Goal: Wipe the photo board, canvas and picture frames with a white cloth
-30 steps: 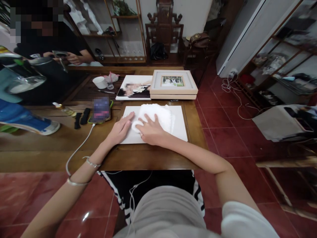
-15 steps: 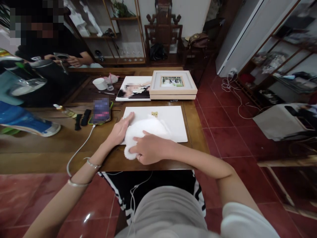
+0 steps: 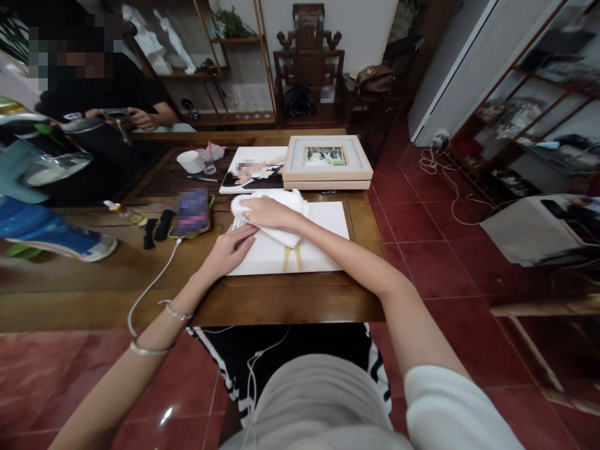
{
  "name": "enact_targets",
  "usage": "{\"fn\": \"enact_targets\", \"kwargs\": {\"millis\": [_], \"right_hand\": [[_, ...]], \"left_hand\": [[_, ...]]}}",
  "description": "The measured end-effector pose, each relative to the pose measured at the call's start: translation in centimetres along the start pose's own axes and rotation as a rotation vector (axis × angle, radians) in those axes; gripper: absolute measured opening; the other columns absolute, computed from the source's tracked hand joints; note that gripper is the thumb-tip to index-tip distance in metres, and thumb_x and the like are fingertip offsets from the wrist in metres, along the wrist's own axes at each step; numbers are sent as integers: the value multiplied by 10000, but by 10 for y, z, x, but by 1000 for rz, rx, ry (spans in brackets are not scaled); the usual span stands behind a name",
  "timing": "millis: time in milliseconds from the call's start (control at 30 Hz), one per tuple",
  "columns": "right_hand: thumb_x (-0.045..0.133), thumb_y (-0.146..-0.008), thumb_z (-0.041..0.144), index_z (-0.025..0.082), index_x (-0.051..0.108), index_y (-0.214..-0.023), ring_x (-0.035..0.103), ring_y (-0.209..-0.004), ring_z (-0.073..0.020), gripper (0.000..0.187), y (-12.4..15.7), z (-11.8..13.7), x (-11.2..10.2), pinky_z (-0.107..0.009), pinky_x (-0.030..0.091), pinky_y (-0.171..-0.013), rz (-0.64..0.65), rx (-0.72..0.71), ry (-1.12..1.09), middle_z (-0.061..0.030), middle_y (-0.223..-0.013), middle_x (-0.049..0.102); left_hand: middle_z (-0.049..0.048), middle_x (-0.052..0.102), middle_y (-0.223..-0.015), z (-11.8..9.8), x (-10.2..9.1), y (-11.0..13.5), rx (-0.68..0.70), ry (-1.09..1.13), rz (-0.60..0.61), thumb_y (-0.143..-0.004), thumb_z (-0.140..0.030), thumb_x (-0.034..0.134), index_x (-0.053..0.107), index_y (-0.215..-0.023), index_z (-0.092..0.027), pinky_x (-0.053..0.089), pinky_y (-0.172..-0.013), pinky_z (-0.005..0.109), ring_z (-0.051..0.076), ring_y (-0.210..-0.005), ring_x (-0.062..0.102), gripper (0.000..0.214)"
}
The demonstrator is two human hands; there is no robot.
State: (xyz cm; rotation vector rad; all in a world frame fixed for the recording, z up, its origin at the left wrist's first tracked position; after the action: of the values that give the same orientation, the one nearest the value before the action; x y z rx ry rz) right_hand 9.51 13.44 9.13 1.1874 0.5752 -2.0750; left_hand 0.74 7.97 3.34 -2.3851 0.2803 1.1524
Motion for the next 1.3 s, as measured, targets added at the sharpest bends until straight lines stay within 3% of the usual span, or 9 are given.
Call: {"fn": "enact_targets", "kwargs": {"millis": [167, 300, 433, 567, 700, 833, 1000, 1133, 1300], "right_hand": [[415, -877, 198, 179, 602, -985, 598, -972, -238, 216, -36, 20, 24, -315, 426, -827, 99, -132, 35, -93, -1115, 691], [402, -878, 197, 163, 602, -1044, 595, -1002, -275, 263, -26, 0, 17, -357, 433, -836, 64, -33, 67, -113, -1118, 689], [373, -901, 219, 151, 604, -1057, 580, -1087, -294, 287, 15, -34, -10, -394, 415, -925, 2, 60, 63, -122, -1221, 659], [354, -897, 216, 160, 605, -989, 573, -1144, -339, 273, 74, -71, -29, -458, 421, -947, -71, 169, 64, -129, -1169, 674], [406, -917, 318, 201, 600, -981, 388, -1379, -372, 235, 126, -95, -29, -571, 351, -1060, -167, 277, 101, -119, -1266, 643], [498, -846, 222, 215, 581, -887, 351, -1428, -266, 92, 157, -65, -14, -523, 153, -1215, -132, 131, 201, -123, -1408, 557], [539, -760, 116, 233, 580, -877, 269, -1464, -259, 170, 197, -19, 7, -523, 172, -1224, 52, 33, 210, -85, -1493, 470], [508, -752, 77, 248, 589, -947, 250, -1469, -278, 272, 207, -28, 3, -545, 268, -1192, 91, 111, 212, -37, -1529, 423], [424, -711, -26, 204, 590, -991, 247, -1469, -264, 398, 172, -59, -24, -564, 252, -1190, -12, 90, 301, -110, -1542, 393]], "left_hand": [[105, 724, -1120, -2, -3, -1, 5, -29, -3, -956, -383, 410, 713, -1080, -181, 388, -1098, 494, 298, -1125, 632, 385], [103, 667, -1269, -2, -1, 0, 5, 8, 2, -961, -388, 415, 674, -1191, -194, 277, -1164, 533, 290, -1239, 578, 397], [110, 578, -1382, 2, 2, 1, -42, 41, 11, -961, -398, 435, 650, -1240, -204, 229, -1170, 583, 294, -1334, 494, 403], [108, 572, -1387, 2, 2, 2, -48, 52, 11, -962, -402, 444, 648, -1241, -212, 229, -1168, 590, 285, -1343, 483, 394], [117, 566, -1391, 1, 2, 1, -42, 48, 7, -963, -389, 444, 630, -1264, -200, 233, -1163, 595, 279, -1349, 475, 401], [119, 545, -1410, 1, 2, 1, -40, 37, 5, -964, -376, 435, 605, -1298, -190, 237, -1162, 589, 271, -1364, 457, 418], [122, 499, -1452, 2, 3, 1, -41, 21, 20, -942, -412, 462, 566, -1343, -188, 234, -1160, 595, 281, -1400, 402, 471], [122, 527, -1428, 2, 4, 2, -44, 22, 36, -939, -416, 463, 583, -1323, -195, 217, -1166, 598, 280, -1382, 431, 460], [128, 524, -1432, 1, 4, 2, -47, 21, 43, -941, -403, 460, 585, -1318, -188, 216, -1165, 600, 282, -1384, 428, 452]]}}
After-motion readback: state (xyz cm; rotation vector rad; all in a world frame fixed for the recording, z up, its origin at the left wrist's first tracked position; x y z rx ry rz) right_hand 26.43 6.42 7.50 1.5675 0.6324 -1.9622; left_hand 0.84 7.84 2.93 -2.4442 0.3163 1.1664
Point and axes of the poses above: each hand's wrist, its own y-axis away from the middle knuckle, its own x-axis out of the palm, z = x × y, the point moved 8 cm from there along -y, towards the middle knuckle
